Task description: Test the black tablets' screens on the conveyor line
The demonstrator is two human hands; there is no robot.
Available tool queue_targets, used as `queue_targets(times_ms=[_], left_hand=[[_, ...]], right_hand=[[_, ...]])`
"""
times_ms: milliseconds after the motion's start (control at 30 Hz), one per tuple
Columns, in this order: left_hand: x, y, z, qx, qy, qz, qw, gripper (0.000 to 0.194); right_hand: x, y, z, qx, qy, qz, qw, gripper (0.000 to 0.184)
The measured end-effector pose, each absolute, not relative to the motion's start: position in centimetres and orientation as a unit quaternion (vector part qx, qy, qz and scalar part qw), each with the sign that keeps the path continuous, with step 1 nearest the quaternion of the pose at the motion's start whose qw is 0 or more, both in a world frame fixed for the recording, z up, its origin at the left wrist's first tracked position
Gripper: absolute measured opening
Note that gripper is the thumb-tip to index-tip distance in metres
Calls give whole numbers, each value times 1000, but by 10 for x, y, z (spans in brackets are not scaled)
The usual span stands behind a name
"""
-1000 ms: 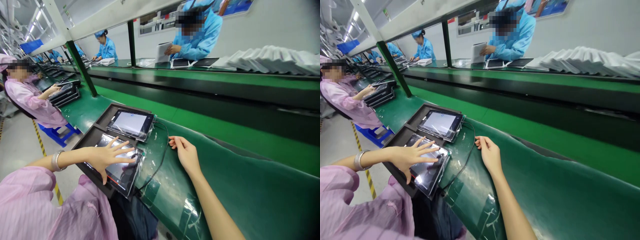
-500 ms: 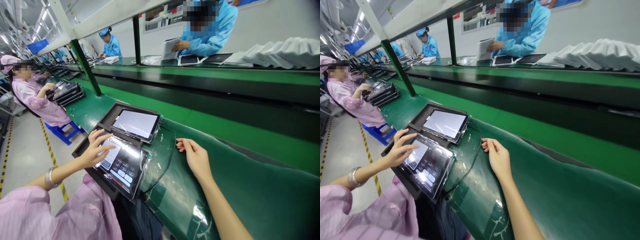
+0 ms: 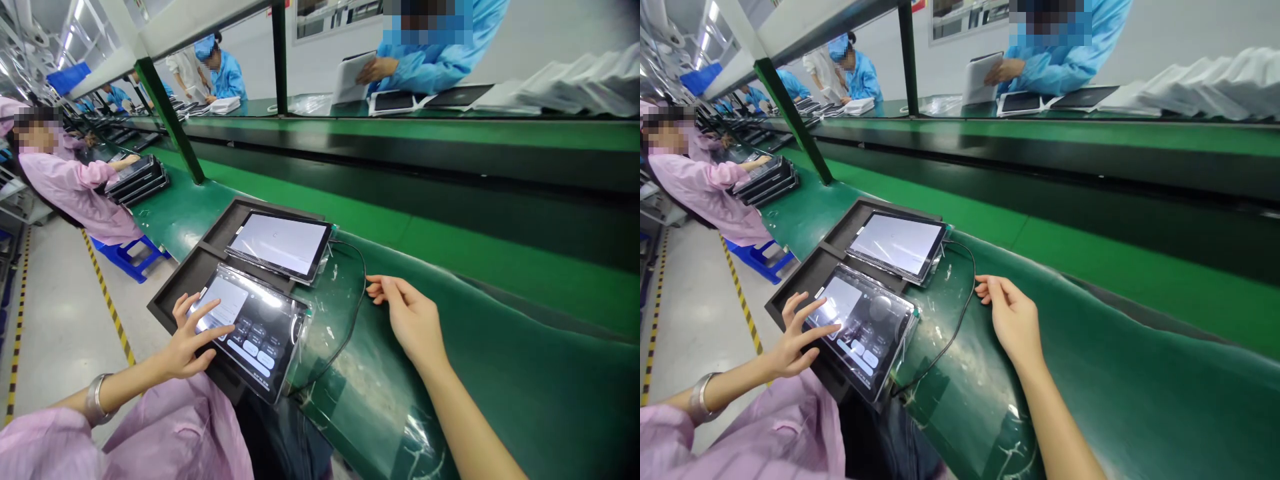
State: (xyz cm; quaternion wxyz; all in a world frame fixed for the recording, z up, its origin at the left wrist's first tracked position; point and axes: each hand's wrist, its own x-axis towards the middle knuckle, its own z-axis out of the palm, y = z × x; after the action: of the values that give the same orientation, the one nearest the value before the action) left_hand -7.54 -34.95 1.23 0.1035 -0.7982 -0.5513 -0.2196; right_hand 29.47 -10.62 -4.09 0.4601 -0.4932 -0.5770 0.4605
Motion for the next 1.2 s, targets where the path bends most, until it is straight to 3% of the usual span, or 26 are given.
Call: queue_targets(times_ms=[467, 600, 900, 1200], left_hand=[[-61, -335, 24, -860, -473, -178, 76, 44], [-50, -322, 25, -906, -400, -106, 88, 57], [-44, -300, 37, -937, -333, -59, 90, 43], [-32, -251, 54, -956, -287, 4, -52, 45]], right_hand=[[296, -108, -42, -492, -582, 459, 456, 52], [296, -109, -40, -486, -584, 462, 459, 52], [294, -110, -33, -478, -576, 475, 463, 57], [281, -83, -30, -495, -577, 479, 439, 58]])
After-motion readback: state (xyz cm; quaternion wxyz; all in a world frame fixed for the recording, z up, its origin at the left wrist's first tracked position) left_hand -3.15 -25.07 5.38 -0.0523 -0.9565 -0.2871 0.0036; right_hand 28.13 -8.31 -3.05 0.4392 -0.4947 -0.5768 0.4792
